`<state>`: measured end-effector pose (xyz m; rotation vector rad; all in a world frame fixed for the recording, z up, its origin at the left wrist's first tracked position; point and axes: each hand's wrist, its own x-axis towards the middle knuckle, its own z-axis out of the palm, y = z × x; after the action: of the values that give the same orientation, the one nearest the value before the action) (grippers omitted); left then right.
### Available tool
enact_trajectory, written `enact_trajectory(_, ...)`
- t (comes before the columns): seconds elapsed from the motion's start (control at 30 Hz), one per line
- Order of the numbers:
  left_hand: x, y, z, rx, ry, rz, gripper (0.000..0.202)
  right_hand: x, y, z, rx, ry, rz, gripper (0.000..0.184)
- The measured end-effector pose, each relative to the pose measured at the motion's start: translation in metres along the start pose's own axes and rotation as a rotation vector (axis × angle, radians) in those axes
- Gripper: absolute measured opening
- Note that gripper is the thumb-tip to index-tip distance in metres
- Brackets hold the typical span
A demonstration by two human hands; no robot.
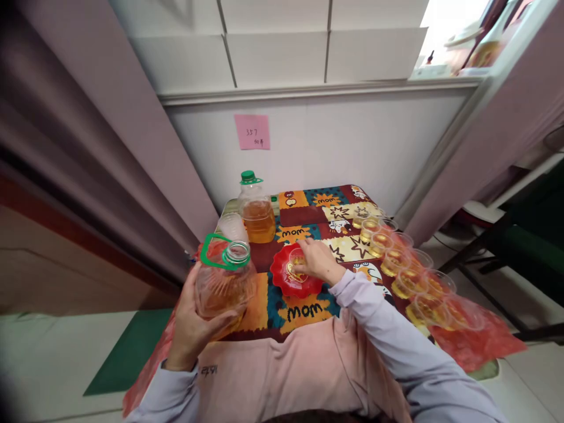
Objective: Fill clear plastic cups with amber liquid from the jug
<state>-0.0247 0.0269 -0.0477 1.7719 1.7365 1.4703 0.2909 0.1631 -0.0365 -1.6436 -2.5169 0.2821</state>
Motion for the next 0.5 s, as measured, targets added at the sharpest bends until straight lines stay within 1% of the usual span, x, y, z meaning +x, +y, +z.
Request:
enact_trajectory(0.1, 0.0, -0.002, -0.001, -0.093, -0.037, -0.05, 0.131, 0.003, -0.009, -0.001, -0.041, -0.032, -0.019, 0.072)
enact_trajectory(0.2, 0.0, -0.002, -0.001, -0.115, -0.034, -0.09, 0.134, 0.007, -0.014, 0.0, -0.068, -0.046, -0.029, 0.068)
enact_trajectory(0.27, 0.0, -0.002, -0.001, -0.103, -0.023, -0.107, 0.135, 0.009, -0.014, -0.001, -0.08, -0.056, -0.041, 0.066)
enact_trajectory(0.4, 0.001, 0.0, -0.004, -0.031, 0.027, -0.094, 0.132, 0.014, -0.014, -0.003, -0.096, -0.072, -0.068, 0.061)
enact_trajectory(0.5, 0.002, 0.004, -0.005, -0.011, 0.036, -0.098, 0.129, 0.016, -0.016, -0.003, -0.099, -0.076, -0.093, 0.06)
